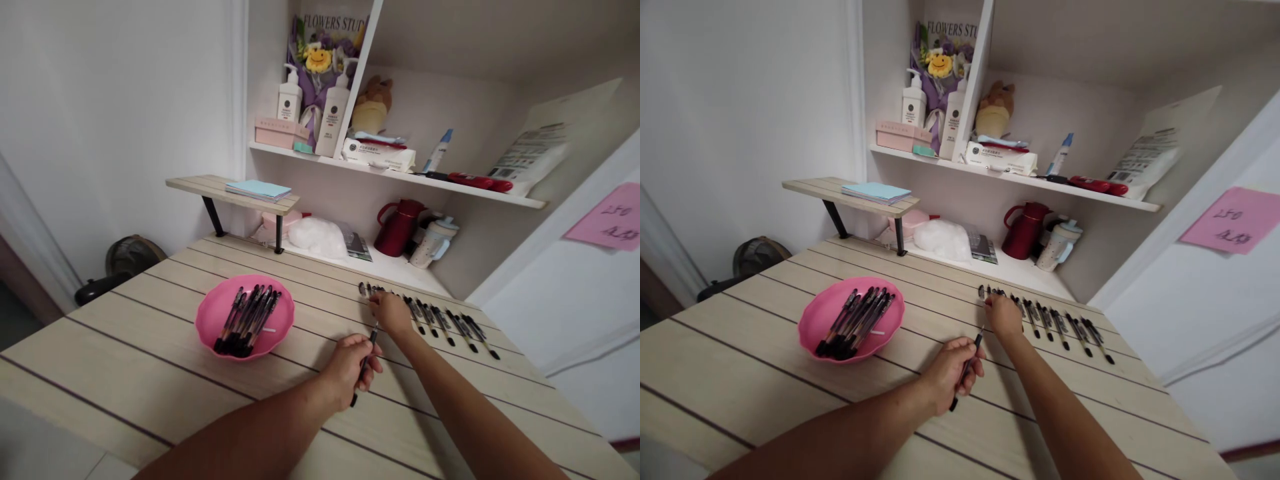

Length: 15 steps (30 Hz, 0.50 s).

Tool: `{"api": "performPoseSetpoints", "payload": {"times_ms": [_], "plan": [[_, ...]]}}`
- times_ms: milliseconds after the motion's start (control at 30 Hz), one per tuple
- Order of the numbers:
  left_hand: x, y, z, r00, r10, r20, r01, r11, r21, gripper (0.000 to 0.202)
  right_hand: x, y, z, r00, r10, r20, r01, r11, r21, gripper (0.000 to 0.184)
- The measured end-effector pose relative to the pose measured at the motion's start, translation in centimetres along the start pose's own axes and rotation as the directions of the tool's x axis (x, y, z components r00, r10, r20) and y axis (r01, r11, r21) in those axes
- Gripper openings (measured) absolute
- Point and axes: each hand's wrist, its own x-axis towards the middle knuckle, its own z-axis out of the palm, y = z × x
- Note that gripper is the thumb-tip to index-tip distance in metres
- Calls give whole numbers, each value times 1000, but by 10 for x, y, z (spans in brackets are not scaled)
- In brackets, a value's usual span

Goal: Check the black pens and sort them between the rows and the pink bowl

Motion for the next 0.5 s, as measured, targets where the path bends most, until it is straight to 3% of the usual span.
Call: {"api": "performPoseSetpoints", "payload": {"times_ms": [200,500], "plan": [[1,-2,0,1000,5,8,-5,1000,-6,20,13,-6,8,999,-10,48,22,962,-273,14],[1,-3,2,1000,-8,-4,8,1000,-16,19,21,-6,13,994,-14,112,60,906,-418,22]]}}
